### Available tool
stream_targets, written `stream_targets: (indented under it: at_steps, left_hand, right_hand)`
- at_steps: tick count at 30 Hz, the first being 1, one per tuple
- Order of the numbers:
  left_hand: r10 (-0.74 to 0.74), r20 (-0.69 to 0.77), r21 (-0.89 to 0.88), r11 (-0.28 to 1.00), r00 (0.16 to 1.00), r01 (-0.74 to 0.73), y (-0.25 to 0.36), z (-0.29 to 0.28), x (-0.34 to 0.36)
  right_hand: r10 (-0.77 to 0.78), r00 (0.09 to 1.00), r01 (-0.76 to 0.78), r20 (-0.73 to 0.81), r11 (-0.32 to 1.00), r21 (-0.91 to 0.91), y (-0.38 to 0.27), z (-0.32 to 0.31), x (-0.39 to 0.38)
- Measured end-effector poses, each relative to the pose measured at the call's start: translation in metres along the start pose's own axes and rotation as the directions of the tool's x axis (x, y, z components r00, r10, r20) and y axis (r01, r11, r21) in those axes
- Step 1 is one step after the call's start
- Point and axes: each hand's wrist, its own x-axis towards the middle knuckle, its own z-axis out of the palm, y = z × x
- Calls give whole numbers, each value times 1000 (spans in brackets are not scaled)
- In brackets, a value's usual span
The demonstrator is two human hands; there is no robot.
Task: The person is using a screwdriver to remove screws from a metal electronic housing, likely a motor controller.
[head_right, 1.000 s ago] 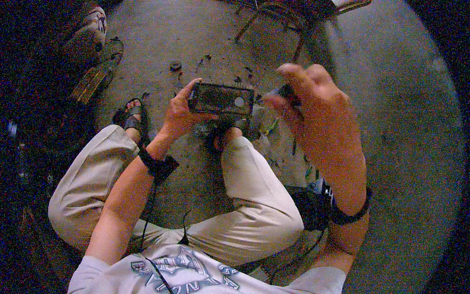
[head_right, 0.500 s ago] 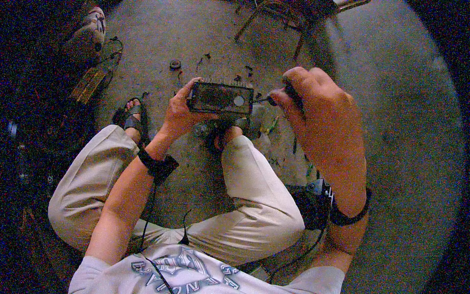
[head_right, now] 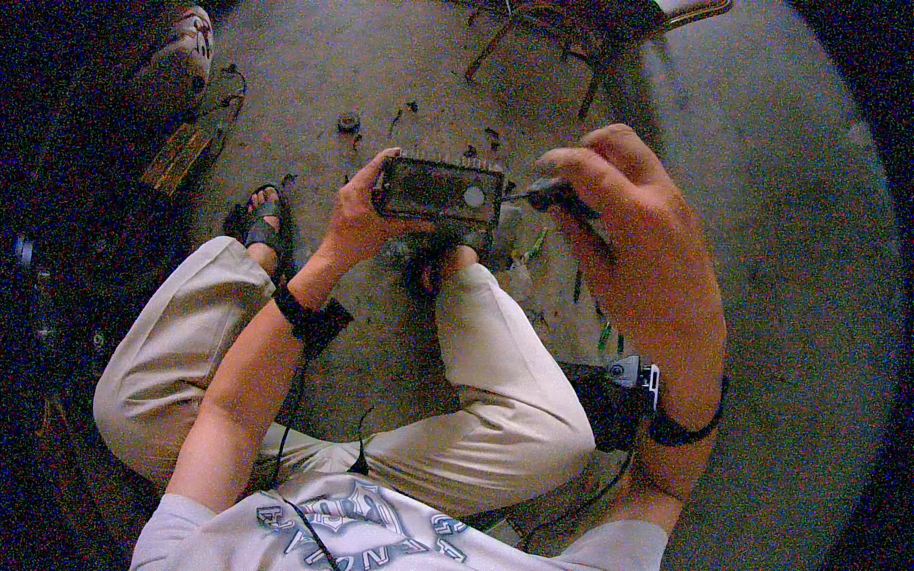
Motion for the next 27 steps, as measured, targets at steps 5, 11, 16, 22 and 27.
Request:
stream_targets:
  at_steps: [5,11,16,22,27]
  left_hand:
    - [-47,8,-25,999,999,47,-3,1,1]
    - [-70,20,-62,996,997,71,-3,1,2]
    - [-29,12,-9,1000,999,29,-1,0,2]
    - [-7,-7,-44,999,1000,7,-4,3,2]
    - [-23,-8,-23,999,1000,23,-3,2,0]
  right_hand:
    - [86,994,-87,-65,996,-10,-6,5,-2]
    - [184,981,-182,-64,983,35,-6,8,3]
    - [-38,999,38,-6,999,32,-10,2,4]
    - [345,936,-350,-72,933,-88,-13,8,3]
    - [38,999,-37,-14,998,50,-7,3,5]
